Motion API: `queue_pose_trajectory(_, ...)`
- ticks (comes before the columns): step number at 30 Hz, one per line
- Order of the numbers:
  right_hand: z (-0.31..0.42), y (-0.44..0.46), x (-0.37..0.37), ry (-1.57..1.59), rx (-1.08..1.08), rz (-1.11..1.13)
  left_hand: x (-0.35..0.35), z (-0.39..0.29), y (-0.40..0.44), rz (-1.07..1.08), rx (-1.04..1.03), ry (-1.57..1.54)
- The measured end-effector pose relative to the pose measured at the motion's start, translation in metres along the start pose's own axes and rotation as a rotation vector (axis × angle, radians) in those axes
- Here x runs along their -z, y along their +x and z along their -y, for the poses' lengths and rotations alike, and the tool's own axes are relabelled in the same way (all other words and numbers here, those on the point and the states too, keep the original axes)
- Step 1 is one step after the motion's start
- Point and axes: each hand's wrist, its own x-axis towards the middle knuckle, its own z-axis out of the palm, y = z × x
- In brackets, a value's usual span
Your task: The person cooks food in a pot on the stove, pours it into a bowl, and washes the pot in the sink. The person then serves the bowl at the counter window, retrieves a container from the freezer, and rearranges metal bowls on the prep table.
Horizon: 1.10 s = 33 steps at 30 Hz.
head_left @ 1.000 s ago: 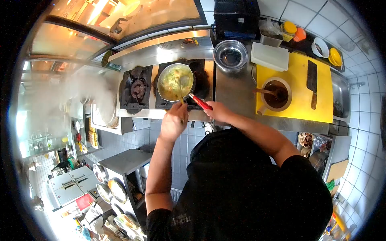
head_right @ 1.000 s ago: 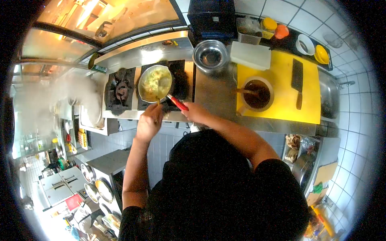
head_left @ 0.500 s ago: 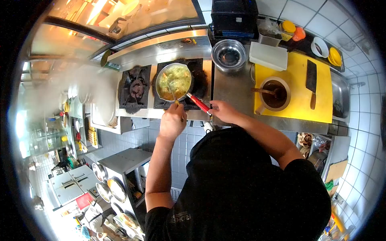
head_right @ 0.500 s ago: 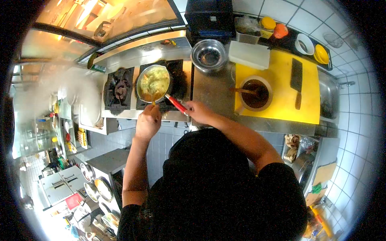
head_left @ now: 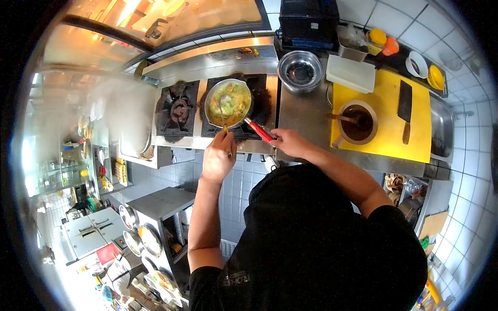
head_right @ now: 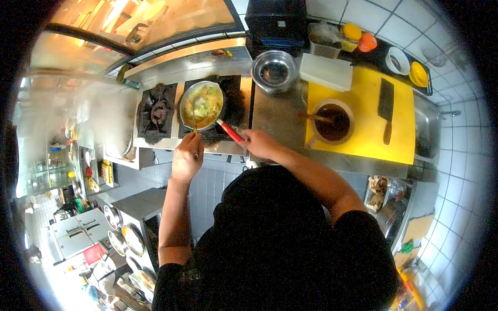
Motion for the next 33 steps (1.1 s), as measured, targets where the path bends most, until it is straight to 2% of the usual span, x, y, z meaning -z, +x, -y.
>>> queue_pose_trajectory(2, 0.000, 0.006, -0.006, 0.029, 0.001, 0.029, -0.005, 0.011, 0.001, -0.070, -0.077, 0.037)
queue_pose_trajectory(5, -0.001, 0.013, -0.016, 0.015, 0.008, 0.053, -0.021, 0.052, -0.003, 0.055, -0.175, 0.117)
queue_pose_trajectory(8, -0.003, 0.017, -0.021, -0.020, 0.022, 0.026, -0.034, 0.061, -0.027, 0.122, -0.131, 0.190)
queue_pose_trajectory(12, 0.001, 0.017, -0.028, 0.090, 0.030, -0.016, -0.020, 0.013, -0.034, 0.137, 0.128, 0.064)
queue_pose_trajectory(16, 0.000, 0.019, -0.030, 0.054, 0.038, -0.019, -0.011, -0.007, -0.027, -0.154, 0.239, -0.096)
queue_pose_trajectory(17, 0.000, 0.020, -0.029, 0.025, 0.019, -0.006, -0.007, -0.011, -0.025, -0.178, 0.319, -0.162)
queue_pose_trajectory(21, 0.006, 0.018, -0.027, 0.006, -0.023, -0.007, -0.007, -0.020, -0.014, -0.249, 0.271, -0.183)
queue_pose_trajectory(23, -0.001, 0.017, -0.031, 0.011, 0.036, -0.034, -0.023, -0.018, -0.007, -0.266, 0.220, -0.171)
queue_pose_trajectory(26, 0.001, 0.009, -0.025, 0.072, 0.066, 0.003, -0.065, 0.009, -0.006, -0.110, 0.086, -0.017)
queue_pose_trajectory(27, 0.003, 0.006, -0.021, 0.102, 0.066, 0.028, -0.089, 0.029, -0.016, -0.084, -0.017, 0.050)
queue_pose_trajectory(30, -0.010, -0.011, -0.011, 0.028, 0.093, -0.002, -0.090, 0.015, -0.027, 0.041, 0.025, 0.077)
queue_pose_trajectory(33, -0.023, -0.041, 0.010, 0.227, 0.028, 0.012, -0.046, -0.009, -0.030, 0.028, 0.053, 0.027)
